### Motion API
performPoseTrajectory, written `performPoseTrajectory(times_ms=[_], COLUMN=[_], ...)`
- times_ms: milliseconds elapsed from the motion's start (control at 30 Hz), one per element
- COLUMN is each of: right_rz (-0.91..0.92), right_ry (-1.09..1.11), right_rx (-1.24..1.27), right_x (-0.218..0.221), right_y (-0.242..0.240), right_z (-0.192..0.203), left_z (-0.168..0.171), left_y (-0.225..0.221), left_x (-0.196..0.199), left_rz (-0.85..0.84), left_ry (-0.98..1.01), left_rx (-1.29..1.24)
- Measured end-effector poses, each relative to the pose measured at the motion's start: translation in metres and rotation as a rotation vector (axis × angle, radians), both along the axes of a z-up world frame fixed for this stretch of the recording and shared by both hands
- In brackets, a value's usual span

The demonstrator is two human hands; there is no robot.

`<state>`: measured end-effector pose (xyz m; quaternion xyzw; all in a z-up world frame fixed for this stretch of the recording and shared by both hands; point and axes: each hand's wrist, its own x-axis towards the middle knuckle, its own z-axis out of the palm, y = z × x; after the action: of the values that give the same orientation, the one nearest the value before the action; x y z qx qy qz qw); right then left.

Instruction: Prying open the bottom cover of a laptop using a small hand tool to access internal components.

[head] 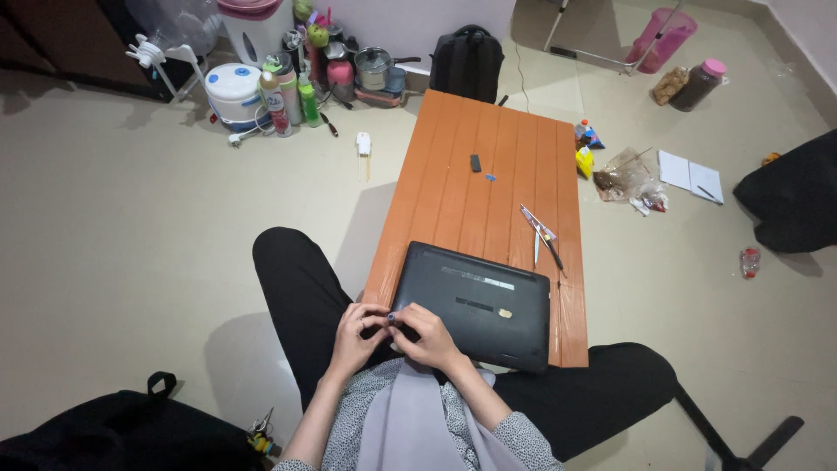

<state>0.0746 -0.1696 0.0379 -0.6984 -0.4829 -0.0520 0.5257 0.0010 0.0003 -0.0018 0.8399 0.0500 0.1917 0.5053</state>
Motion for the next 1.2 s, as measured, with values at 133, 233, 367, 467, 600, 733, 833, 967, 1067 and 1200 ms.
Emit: performPoseTrajectory(times_ms=[133, 233, 367, 467, 600, 733, 833, 967, 1067, 1200], right_rz=[0.025, 0.013, -0.015, -0.021, -0.032, -0.040, -0.035, -0.033, -0.036, -0.067], right_ry=[-0.034, -0.060, -0.085, -0.060, -0.029, -0.005, 0.011, 0.020, 0.024, 0.052], right_rx=[0.010, 0.031, -0.025, -0.027, -0.003, 0.003, 0.008, 0.023, 0.037, 0.065], right_x=[-0.001, -0.002, 0.004, 0.002, -0.004, -0.004, -0.006, -0.005, -0.004, -0.004], right_y=[0.002, 0.003, -0.001, 0.000, 0.002, 0.003, 0.002, 0.002, 0.002, 0.000], right_z=[0.007, 0.015, 0.002, 0.010, 0.030, 0.026, 0.028, 0.027, 0.025, 0.026], left_z=[0.002, 0.003, 0.010, 0.010, 0.001, 0.001, 0.001, 0.004, 0.004, 0.008], left_y=[0.000, -0.001, -0.003, -0.004, -0.002, -0.001, -0.002, -0.002, -0.002, -0.004], left_x=[-0.001, -0.001, -0.002, -0.002, 0.000, 0.000, -0.001, -0.002, -0.002, -0.003], left_rz=[0.001, 0.010, 0.026, 0.027, 0.020, 0.020, 0.020, 0.019, 0.026, 0.031], left_ry=[0.001, -0.007, -0.026, -0.047, -0.049, -0.042, -0.037, -0.038, -0.030, -0.058], left_rx=[-0.008, -0.016, -0.043, -0.038, -0.028, -0.022, -0.030, -0.019, -0.008, 0.019])
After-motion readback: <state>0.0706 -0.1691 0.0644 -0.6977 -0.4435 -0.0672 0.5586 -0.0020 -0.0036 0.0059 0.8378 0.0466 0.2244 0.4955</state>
